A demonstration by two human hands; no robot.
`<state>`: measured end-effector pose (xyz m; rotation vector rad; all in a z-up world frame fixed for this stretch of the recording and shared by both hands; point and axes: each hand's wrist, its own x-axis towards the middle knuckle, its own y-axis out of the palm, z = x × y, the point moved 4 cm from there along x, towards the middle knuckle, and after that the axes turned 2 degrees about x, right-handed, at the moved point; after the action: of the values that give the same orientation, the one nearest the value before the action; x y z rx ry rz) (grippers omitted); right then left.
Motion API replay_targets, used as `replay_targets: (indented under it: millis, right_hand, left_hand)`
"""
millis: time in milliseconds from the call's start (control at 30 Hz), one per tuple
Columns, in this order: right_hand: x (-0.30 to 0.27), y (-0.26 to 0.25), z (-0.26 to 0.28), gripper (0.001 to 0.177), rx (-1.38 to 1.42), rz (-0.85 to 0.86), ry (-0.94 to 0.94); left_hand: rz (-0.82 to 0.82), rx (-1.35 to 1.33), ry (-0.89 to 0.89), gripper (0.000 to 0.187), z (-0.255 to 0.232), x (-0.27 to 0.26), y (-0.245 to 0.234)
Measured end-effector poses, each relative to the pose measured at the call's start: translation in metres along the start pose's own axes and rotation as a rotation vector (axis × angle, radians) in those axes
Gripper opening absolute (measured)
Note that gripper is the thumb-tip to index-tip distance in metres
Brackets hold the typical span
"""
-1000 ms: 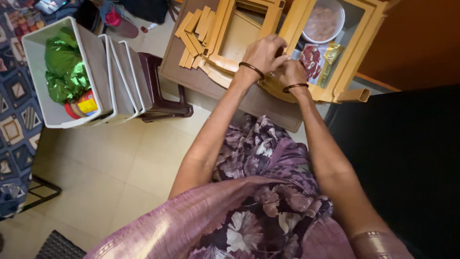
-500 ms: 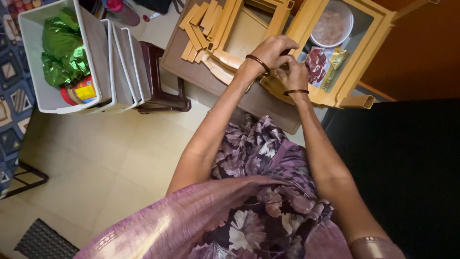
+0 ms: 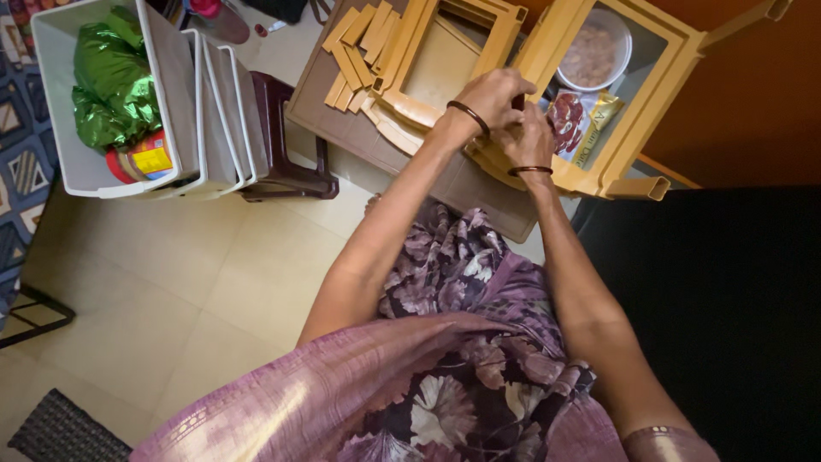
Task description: The person assembles a yellow plastic frame by hand, fitting multiple small plastic pieces into the frame's slots. They then place a white storage bin containing green foil and other items into the assembled frame.
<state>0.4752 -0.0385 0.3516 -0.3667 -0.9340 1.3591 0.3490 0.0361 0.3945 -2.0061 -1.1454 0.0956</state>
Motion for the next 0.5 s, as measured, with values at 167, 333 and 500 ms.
replay_targets:
  millis: [167,333,500]
  right_hand:
    - [0.006,0.002,-0.010,0.029,0.091,0.055,0.113]
    - [0.017,0.001,-0.030,0.014,0.211,0.228,0.073]
    - [0.027,0.008,-0.053,0.021,0.159,0.394,0.084]
  left_hand:
    - [0.002,0.146,-0.152,0.037,-0.012,-0.005,-0.011]
    - [-0.046,0.105,-0.123,0.038,-0.014,-0.006,-0.012]
    - [-0.158,0.115,-0.033,0.034,-0.017,-0.012,-0.019]
